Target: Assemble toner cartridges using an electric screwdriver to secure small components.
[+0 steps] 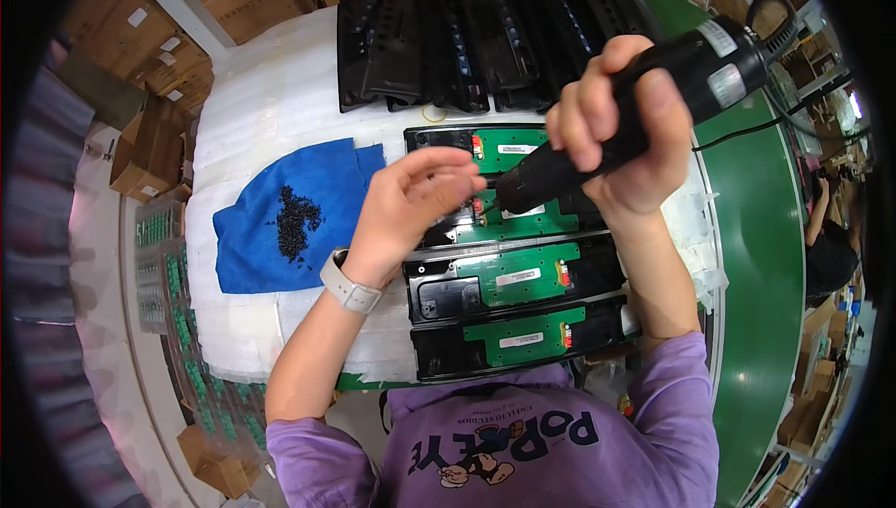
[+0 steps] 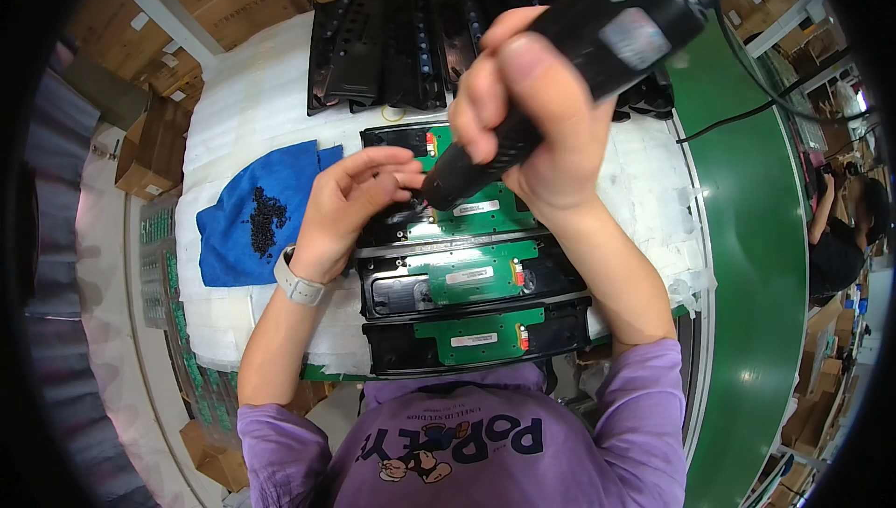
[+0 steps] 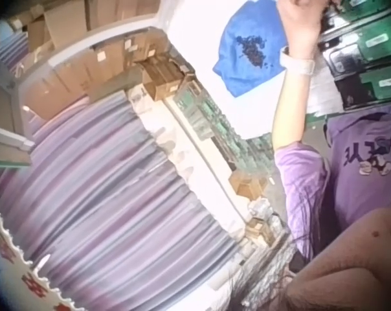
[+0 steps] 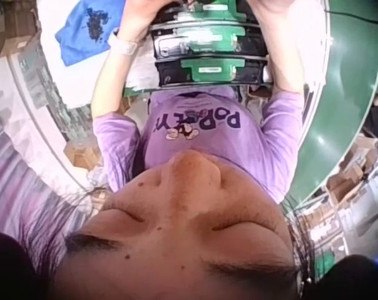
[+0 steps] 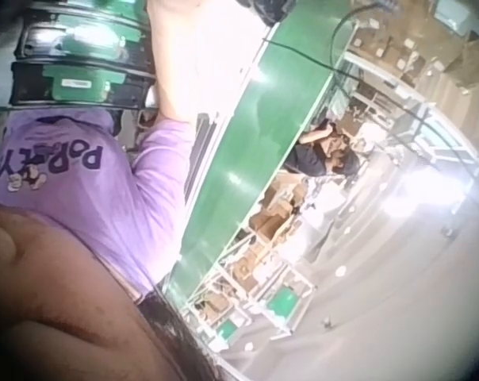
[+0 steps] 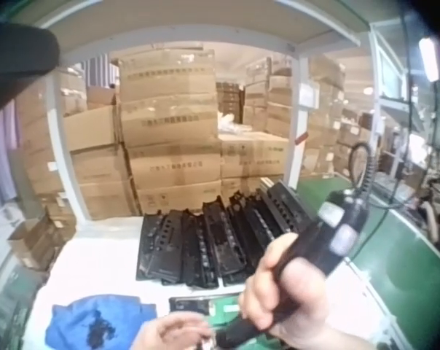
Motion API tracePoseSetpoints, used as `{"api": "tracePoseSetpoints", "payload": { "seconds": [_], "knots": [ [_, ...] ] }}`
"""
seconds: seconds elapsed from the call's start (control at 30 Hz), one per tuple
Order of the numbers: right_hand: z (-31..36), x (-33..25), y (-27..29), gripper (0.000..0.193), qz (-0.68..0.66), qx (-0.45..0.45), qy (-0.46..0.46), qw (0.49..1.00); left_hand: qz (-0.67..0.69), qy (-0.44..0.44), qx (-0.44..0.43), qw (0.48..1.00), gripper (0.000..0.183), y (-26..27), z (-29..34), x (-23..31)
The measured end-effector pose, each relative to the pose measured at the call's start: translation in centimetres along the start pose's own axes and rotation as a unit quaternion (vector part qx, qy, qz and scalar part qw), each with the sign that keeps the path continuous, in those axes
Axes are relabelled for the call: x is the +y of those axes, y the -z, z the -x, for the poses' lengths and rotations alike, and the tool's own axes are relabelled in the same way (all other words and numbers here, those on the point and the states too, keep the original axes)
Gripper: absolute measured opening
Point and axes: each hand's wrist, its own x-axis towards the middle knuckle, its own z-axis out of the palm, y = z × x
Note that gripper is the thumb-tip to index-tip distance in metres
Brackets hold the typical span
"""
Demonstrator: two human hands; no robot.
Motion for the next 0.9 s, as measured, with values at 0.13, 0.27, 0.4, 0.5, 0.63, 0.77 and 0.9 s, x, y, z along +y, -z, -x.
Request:
{"api": "tracePoseSetpoints", "payload": {
  "seconds": [0.13,0.27,0.4,0.5,0.63,0.77,0.9],
  "knots": [
    [0.9,1.2,-0.8,0.032,0.135,-0.026,-0.018,0.99,0.027,-0.024,0.05,0.998,0.021,0.7,-0.4,-0.4],
    [1.1,2.1,-1.2,0.019,0.06,0.001,-0.017,0.998,0.015,-0.018,0.048,0.999,0.019,0.9,-0.3,-0.9],
    [0.9,2.2,-1.1,0.022,0.133,-0.017,-0.027,0.991,0.029,0.028,0.044,0.998,0.018,1.1,-0.4,-0.9],
    [0.4,2.1,-1.7,0.025,0.177,-0.019,-0.056,0.982,0.03,0.039,0.04,0.998,0.019,1.2,-0.4,-1.1],
    [0.0,2.8,-2.4,0.019,0.198,-0.049,-0.053,0.978,0.021,0.041,0.028,0.999,0.019,1.1,-0.5,-1.6],
    [-0.4,3.2,-2.3,0.019,0.234,-0.106,-0.003,0.967,0.0,0.047,0.035,0.998,0.019,0.7,-0.5,-1.5],
    [0.2,2.9,-2.1,0.018,0.182,-0.06,-0.078,0.978,-0.014,0.048,0.037,0.998,0.021,0.8,-0.4,-1.5]
  ]
}}
